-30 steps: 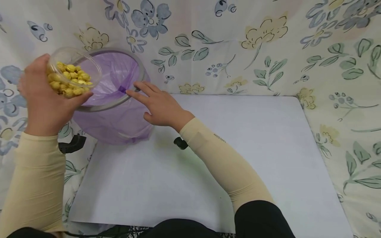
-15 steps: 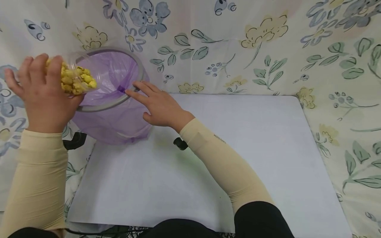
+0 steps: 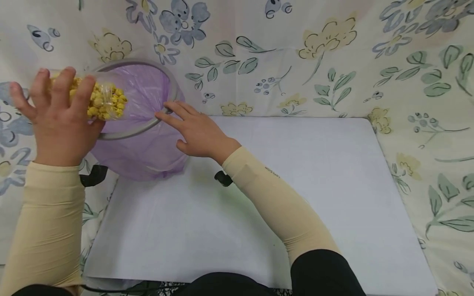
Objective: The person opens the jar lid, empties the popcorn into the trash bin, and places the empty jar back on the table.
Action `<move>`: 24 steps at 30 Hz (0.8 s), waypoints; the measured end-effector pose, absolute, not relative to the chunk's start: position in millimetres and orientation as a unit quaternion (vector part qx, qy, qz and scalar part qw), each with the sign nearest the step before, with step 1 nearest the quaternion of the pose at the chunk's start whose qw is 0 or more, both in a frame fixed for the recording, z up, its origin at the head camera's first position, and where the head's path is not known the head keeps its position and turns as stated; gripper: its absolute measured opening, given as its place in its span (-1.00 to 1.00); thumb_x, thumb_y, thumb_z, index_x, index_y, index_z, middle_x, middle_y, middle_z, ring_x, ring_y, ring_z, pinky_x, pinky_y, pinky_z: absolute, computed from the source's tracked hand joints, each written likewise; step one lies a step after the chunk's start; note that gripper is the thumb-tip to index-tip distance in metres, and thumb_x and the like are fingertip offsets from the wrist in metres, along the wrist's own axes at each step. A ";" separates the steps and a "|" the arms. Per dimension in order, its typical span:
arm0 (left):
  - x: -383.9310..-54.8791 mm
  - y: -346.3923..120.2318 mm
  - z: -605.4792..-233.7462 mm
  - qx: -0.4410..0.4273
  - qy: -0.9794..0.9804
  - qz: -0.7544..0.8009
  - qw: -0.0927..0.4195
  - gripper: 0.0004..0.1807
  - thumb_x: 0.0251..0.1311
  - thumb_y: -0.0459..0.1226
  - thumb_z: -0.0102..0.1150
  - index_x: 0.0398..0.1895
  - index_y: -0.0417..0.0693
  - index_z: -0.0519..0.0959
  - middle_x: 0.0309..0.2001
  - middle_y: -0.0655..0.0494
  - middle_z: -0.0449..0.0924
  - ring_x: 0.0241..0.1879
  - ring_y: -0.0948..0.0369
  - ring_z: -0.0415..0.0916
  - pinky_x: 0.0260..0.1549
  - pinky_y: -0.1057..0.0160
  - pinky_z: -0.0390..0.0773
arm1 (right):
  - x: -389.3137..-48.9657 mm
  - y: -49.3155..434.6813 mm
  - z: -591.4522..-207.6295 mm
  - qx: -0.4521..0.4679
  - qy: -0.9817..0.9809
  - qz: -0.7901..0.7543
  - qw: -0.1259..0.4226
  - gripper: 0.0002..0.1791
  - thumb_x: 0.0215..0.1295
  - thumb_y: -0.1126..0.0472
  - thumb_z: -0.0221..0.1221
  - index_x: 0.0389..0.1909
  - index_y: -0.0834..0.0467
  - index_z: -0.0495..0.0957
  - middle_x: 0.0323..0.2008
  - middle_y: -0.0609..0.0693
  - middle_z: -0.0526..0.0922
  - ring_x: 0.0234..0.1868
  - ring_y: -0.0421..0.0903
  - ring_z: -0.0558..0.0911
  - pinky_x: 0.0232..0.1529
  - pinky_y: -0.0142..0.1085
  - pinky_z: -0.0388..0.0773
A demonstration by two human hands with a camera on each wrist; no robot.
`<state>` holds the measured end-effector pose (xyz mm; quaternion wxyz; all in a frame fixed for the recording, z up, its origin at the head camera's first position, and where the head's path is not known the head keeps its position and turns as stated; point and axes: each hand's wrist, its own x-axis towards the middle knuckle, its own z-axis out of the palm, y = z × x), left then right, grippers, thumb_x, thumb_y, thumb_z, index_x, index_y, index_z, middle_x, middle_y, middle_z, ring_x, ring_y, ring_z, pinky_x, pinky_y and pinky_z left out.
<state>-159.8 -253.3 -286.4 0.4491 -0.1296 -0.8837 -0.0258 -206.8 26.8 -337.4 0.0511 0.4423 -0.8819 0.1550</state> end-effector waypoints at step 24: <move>-162.6 -242.8 -289.8 -0.172 -0.860 0.015 0.479 -0.48 0.47 -0.39 -0.09 0.35 0.35 0.44 0.40 0.10 0.42 0.51 -0.05 0.07 0.35 -0.53 -0.12 | -206.7 28.7 -338.7 0.444 -0.880 0.163 0.044 -0.10 0.43 0.07 0.20 0.71 -0.14 0.02 0.68 0.01 -0.04 0.68 0.01 -0.02 0.51 -0.12 0.31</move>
